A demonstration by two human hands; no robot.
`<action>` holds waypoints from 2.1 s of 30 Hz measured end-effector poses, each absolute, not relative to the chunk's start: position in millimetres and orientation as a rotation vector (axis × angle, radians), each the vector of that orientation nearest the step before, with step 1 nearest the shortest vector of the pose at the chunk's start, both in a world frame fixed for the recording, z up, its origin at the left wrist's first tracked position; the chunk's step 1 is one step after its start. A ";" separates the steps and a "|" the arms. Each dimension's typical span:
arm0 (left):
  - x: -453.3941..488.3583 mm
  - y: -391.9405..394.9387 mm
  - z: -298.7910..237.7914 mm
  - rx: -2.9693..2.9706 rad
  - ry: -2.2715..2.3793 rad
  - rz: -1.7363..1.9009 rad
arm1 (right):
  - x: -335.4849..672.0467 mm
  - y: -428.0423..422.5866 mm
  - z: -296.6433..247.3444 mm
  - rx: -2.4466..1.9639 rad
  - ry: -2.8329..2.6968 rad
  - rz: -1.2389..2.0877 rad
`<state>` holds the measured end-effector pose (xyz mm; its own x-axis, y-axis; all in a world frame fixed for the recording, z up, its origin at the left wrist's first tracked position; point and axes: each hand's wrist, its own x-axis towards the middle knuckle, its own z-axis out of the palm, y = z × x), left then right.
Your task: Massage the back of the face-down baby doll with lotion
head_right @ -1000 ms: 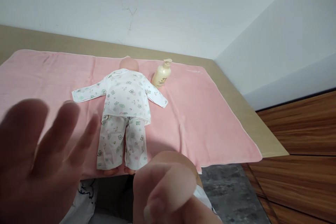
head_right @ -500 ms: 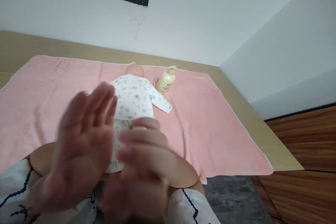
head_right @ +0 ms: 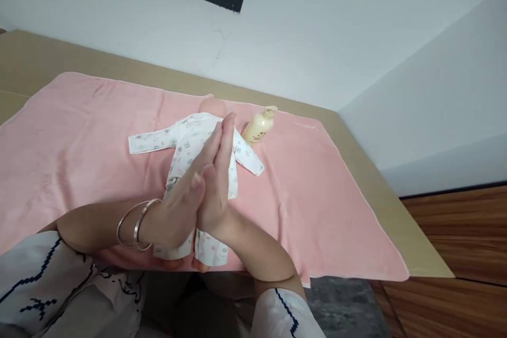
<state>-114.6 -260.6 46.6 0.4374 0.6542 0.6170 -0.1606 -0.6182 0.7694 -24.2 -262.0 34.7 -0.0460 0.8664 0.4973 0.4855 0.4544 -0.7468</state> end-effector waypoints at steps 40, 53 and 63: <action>-111.2 -88.1 -77.2 2.057 1.440 1.419 | 30.6 -123.2 -45.5 -1.679 -2.064 0.285; -104.5 -108.2 -76.5 2.352 1.559 1.213 | 36.8 -116.1 -49.0 -1.623 -1.996 0.316; -119.4 -78.5 -75.4 2.380 1.480 0.958 | 2.0 -146.8 -42.5 -1.847 -1.957 0.031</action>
